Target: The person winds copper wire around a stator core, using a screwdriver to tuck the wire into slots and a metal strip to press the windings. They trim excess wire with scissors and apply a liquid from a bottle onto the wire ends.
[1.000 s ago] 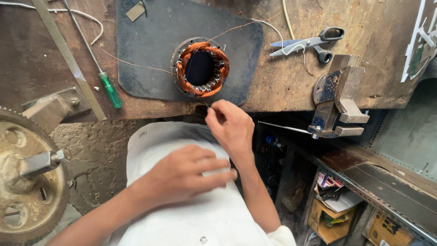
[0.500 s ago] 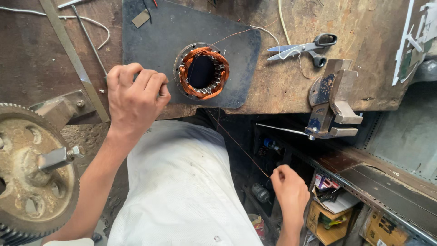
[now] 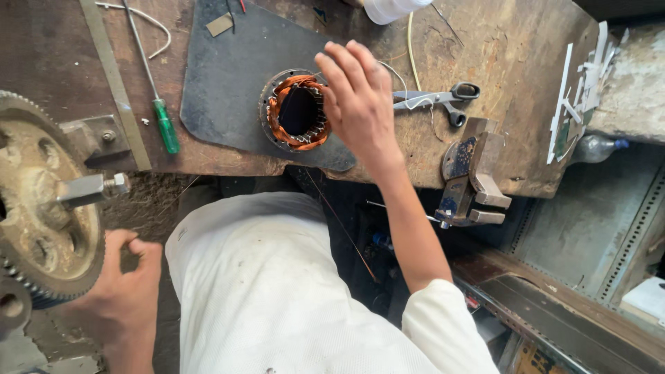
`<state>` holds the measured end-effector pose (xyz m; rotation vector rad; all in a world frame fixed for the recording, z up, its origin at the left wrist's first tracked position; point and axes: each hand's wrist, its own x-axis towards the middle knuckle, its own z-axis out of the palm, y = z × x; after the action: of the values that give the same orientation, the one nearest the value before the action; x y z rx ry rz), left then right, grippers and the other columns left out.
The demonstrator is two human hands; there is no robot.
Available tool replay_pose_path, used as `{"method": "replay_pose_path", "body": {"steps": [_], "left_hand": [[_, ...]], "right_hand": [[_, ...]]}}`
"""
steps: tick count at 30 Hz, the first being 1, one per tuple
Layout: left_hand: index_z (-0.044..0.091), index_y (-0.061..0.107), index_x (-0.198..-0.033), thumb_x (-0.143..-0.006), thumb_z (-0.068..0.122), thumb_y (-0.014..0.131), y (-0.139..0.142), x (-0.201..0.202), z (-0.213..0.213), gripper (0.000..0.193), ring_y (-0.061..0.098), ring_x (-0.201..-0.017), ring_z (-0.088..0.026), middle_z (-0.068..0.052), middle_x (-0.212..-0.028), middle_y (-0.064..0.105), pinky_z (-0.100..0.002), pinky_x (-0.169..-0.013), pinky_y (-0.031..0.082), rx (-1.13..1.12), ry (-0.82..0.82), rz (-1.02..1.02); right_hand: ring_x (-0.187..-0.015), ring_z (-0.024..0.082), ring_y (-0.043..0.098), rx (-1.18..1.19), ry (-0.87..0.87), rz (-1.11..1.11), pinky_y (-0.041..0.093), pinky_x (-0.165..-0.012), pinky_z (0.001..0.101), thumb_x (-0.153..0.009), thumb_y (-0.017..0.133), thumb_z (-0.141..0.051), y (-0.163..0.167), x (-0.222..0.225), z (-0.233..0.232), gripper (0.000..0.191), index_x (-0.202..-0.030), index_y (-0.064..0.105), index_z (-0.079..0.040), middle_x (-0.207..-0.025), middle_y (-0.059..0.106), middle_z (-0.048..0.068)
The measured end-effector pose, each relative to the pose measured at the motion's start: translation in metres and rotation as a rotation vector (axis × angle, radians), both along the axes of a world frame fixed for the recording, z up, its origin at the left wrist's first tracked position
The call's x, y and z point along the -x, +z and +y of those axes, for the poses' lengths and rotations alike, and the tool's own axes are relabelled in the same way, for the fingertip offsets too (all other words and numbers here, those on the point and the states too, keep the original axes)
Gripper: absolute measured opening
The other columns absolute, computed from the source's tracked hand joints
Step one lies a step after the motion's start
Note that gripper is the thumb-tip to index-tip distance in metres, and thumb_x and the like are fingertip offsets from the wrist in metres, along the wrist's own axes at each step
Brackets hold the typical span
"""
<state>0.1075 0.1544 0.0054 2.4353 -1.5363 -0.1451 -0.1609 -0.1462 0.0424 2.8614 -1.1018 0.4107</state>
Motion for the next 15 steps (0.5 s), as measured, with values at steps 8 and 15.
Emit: {"method": "replay_pose_path", "body": {"steps": [8, 15], "left_hand": [[0.009, 0.068, -0.109, -0.104, 0.006, 0.071, 0.029, 0.005, 0.017, 0.007, 0.066, -0.098, -0.021, -0.002, -0.109, 0.069, -0.033, -0.089, 0.055, 0.118, -0.087, 0.105], [0.005, 0.073, -0.128, -0.091, 0.018, 0.081, 0.021, 0.081, -0.139, 0.041, 0.067, -0.082, -0.018, -0.005, -0.117, 0.071, -0.031, -0.068, 0.053, 0.377, -0.581, 0.454]], "right_hand": [[-0.105, 0.018, 0.07, -0.243, 0.199, 0.134, 0.048, -0.114, 0.0452, -0.103, 0.081, -0.02, 0.067, 0.032, -0.032, 0.012, -0.113, 0.079, -0.013, -0.106, 0.075, 0.001], [-0.1, 0.017, 0.072, -0.177, 0.076, 0.157, 0.047, -0.109, 0.0503, -0.083, 0.086, -0.016, 0.199, 0.042, 0.098, 0.017, -0.099, 0.08, -0.016, -0.09, 0.075, -0.002]]}}
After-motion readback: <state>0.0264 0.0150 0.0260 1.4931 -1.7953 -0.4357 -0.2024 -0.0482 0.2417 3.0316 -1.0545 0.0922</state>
